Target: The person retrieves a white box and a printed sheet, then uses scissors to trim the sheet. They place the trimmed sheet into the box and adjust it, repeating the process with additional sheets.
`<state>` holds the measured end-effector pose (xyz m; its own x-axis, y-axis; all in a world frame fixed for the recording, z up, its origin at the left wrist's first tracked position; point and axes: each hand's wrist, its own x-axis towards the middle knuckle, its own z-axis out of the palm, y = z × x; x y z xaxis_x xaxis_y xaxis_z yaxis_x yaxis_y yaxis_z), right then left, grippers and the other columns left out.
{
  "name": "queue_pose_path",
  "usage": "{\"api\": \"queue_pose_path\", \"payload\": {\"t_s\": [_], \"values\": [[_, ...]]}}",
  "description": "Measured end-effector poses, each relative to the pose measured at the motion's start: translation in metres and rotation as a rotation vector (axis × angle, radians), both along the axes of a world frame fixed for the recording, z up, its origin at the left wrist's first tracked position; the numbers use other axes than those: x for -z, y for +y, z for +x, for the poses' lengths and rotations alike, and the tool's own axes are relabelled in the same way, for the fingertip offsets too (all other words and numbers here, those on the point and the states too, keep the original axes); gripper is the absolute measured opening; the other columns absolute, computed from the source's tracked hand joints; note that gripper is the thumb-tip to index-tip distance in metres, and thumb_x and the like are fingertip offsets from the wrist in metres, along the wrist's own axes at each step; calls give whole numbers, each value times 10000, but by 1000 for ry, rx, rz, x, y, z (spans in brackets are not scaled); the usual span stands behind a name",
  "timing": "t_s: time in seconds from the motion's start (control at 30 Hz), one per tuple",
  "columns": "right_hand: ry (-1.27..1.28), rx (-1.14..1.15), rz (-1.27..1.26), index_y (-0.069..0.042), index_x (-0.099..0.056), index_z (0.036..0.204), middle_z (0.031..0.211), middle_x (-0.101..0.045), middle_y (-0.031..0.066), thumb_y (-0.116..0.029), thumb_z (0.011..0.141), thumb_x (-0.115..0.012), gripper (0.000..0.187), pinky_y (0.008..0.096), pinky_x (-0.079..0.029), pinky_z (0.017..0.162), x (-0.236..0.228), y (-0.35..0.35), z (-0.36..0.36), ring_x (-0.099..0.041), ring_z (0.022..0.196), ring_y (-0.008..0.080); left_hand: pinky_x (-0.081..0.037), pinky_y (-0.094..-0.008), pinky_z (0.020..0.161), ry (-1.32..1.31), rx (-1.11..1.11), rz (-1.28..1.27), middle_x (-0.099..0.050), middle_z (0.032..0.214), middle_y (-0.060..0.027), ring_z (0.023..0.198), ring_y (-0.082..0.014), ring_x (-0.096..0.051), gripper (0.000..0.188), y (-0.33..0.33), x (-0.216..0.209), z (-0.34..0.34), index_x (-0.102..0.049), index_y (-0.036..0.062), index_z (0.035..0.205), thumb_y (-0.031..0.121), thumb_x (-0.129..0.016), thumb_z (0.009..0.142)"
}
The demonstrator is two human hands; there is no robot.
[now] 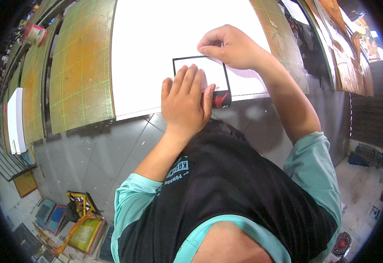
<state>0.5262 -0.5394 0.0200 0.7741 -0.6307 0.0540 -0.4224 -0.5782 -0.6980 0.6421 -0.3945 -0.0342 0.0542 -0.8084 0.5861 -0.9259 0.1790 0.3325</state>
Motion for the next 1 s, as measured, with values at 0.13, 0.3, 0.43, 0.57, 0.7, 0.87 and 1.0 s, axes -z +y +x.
{"api": "queue_pose_path", "payload": {"t_s": [0.13,0.3,0.43,0.57,0.7,0.87,1.0], "values": [[54,-56,-8,18,-661,877,722,-631,73,-140,791,-602,189,258,-468,635,0,-5,6,-574,656,124,-398,-380,842,12,8,-10,-603,1130,-122,1075,-278,-553,289,-1,2,0,-602,31,1058,214,-590,835],[150,-85,19,25,-664,863,743,-644,96,-136,781,-602,191,280,-479,654,-7,-9,10,-597,681,156,-400,-387,841,5,-6,-15,-604,1123,-122,1072,-278,-554,280,0,2,-1,-603,25,1046,208,-581,836],[159,-58,46,25,-664,852,742,-645,98,-128,774,-607,181,281,-479,654,-3,-8,9,-597,681,156,-399,-391,842,6,-8,-14,-604,1119,-122,1072,-276,-553,275,0,4,-2,-602,25,1041,209,-576,839],[129,-73,4,25,-659,843,715,-634,78,-116,769,-613,166,263,-467,626,3,-11,8,-578,649,131,-395,-388,846,-4,-2,-20,-604,1117,-120,1073,-273,-551,271,-1,4,-1,-602,29,1041,211,-572,842],[203,-25,37,25,-661,832,720,-637,87,-122,767,-621,165,270,-472,641,-8,-4,14,-588,670,143,-392,-387,849,0,-6,-25,-604,1117,-119,1074,-270,-551,272,-1,4,0,-601,33,1045,212,-569,843],[194,-21,-74,24,-664,824,736,-647,100,-127,760,-630,168,277,-481,665,-1,-4,16,-606,700,156,-392,-389,850,-24,-18,-13,-604,1120,-118,1081,-268,-549,279,0,2,-1,-601,35,1050,215,-575,838],[204,10,-69,26,-668,810,736,-655,113,-131,739,-632,176,291,-491,668,0,-3,17,-618,695,172,-390,-393,855,-10,-21,-14,-603,1123,-117,1083,-267,-549,287,-1,4,-2,-600,37,1057,221,-577,837]]}}
